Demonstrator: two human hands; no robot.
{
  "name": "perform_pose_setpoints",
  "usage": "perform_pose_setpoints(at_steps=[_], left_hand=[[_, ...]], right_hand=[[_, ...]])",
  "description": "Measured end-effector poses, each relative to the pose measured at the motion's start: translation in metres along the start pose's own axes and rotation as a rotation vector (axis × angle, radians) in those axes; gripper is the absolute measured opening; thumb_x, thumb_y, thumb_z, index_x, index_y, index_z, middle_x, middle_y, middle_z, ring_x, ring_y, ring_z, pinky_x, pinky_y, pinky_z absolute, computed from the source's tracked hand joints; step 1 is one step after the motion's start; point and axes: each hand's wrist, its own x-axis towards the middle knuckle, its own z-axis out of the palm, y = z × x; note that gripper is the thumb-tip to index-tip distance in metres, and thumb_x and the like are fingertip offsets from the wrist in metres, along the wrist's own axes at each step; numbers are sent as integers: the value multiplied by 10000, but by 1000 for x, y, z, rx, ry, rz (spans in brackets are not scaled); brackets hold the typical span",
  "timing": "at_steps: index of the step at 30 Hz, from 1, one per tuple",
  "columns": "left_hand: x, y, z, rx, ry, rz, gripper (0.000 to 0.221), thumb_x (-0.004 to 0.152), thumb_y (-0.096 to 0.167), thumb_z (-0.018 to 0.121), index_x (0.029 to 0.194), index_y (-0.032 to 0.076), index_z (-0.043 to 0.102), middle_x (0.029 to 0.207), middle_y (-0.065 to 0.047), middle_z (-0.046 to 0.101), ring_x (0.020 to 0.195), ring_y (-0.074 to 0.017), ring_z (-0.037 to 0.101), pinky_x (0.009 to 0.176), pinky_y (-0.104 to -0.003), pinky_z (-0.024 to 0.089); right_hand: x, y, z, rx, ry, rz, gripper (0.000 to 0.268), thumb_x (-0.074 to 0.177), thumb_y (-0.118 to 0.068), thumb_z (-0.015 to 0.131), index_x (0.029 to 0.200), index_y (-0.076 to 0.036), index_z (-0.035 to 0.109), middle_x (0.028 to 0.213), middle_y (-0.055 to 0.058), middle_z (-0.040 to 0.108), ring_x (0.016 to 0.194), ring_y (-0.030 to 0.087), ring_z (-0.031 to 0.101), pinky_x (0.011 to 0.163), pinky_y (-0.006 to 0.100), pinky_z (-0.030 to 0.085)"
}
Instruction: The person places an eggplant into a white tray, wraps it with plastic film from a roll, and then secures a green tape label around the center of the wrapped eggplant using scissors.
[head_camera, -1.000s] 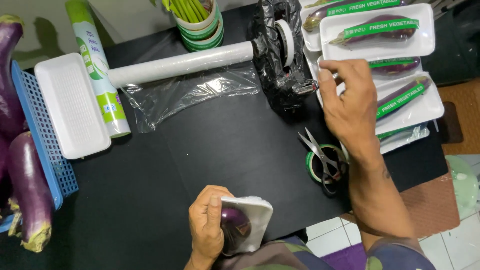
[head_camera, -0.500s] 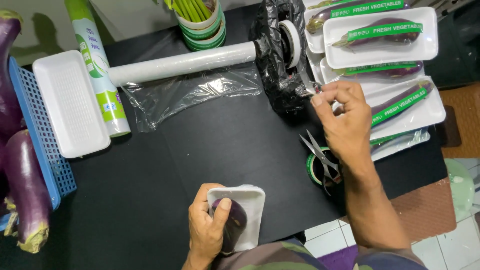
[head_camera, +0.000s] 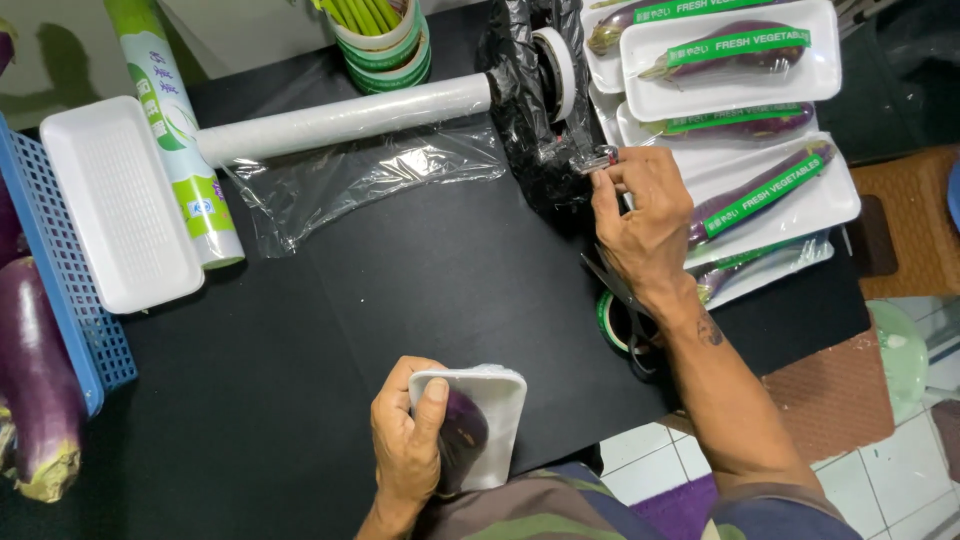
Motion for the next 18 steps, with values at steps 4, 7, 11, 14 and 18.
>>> perform_pose_setpoints(at_steps=[4, 7, 11, 14, 18], left_hand=[[-2, 5, 3, 15, 7, 3, 441, 938, 511, 527, 767, 113, 608, 668, 40, 544, 629, -102, 510, 612, -280, 432], [-6, 3, 2, 17, 1, 18, 439, 952, 502, 515, 778, 110, 610, 684, 36, 546, 646, -107, 513, 632, -278, 434], [-6, -2, 0, -21, 7, -13, 441, 943, 516, 523, 772, 118, 605, 657, 48, 512, 614, -96, 480, 598, -270, 421], [-4, -5, -1, -44, -7, -11, 442, 948, 516, 524, 769, 119, 600, 654, 49, 501, 611, -94, 473, 592, -268, 414], [-3, -5, -1, -49, -24, -7, 431, 951, 503, 529, 783, 115, 609, 660, 51, 503, 615, -93, 471, 601, -265, 409]], right_hand=[[-2, 3, -1, 172, -26, 207, 206, 1024, -134, 679, 849, -27, 675, 976, 152, 588, 987, 244, 611, 707, 314, 549], [-11, 15, 6, 382, -153, 640, 123, 968, -256, 778, 885, -169, 754, 1098, 17, 570, 1099, 107, 560, 712, 209, 443], [-15, 5, 17, 493, -54, 773, 139, 946, -260, 753, 830, -185, 747, 1057, -8, 593, 1213, 138, 542, 1082, 306, 383], [-17, -10, 28, 491, 66, 830, 168, 934, -275, 739, 797, -179, 733, 1075, 0, 580, 1185, 124, 551, 1076, 299, 385], [-16, -26, 33, 225, 188, 615, 204, 980, -207, 671, 810, -95, 659, 1091, 105, 584, 959, 162, 618, 708, 274, 549]])
